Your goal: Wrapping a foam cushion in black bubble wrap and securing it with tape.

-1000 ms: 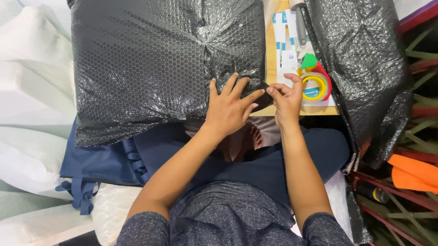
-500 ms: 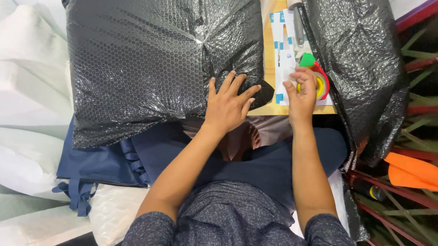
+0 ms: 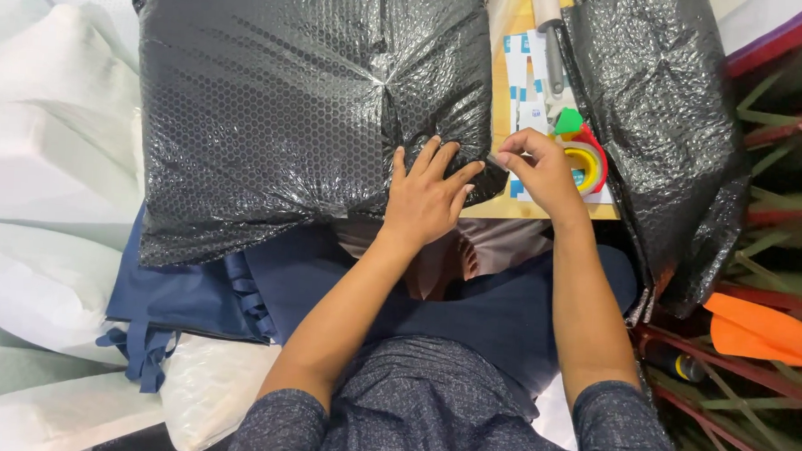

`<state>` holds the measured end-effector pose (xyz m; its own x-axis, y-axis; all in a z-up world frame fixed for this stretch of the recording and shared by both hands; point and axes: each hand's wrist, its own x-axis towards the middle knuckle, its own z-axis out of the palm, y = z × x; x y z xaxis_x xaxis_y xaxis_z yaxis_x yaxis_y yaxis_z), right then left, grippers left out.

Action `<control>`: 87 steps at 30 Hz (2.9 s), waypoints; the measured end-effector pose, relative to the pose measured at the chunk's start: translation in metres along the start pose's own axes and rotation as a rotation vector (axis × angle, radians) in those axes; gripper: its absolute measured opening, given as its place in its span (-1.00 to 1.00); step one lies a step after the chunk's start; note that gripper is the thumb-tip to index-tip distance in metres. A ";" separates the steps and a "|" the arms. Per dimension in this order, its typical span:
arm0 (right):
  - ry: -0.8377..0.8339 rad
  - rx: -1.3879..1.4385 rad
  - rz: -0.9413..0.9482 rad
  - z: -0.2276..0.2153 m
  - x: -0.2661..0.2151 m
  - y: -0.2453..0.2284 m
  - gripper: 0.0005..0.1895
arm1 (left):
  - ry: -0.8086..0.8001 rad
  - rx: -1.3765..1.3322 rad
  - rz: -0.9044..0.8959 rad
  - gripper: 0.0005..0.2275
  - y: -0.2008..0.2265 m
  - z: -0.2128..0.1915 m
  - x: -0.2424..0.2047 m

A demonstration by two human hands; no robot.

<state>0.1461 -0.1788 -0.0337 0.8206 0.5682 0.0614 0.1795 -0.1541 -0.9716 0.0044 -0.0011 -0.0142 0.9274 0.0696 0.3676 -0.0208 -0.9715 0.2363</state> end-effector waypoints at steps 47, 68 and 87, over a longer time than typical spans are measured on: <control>0.212 0.073 0.220 0.031 0.019 0.066 -0.56 | -0.362 0.183 0.076 -0.40 0.000 -0.023 0.026; 0.518 -0.513 -0.415 0.072 -0.039 0.028 -0.77 | -0.403 0.184 0.041 -0.35 0.003 -0.022 0.030; 0.637 -0.067 -0.058 0.084 -0.049 0.048 -0.67 | -0.414 0.157 0.007 -0.35 0.005 -0.027 0.030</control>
<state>0.0691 -0.1456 -0.1030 0.9665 -0.0109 0.2566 0.2493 -0.1993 -0.9477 0.0215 0.0023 0.0223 0.9995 -0.0032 -0.0303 -0.0006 -0.9964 0.0842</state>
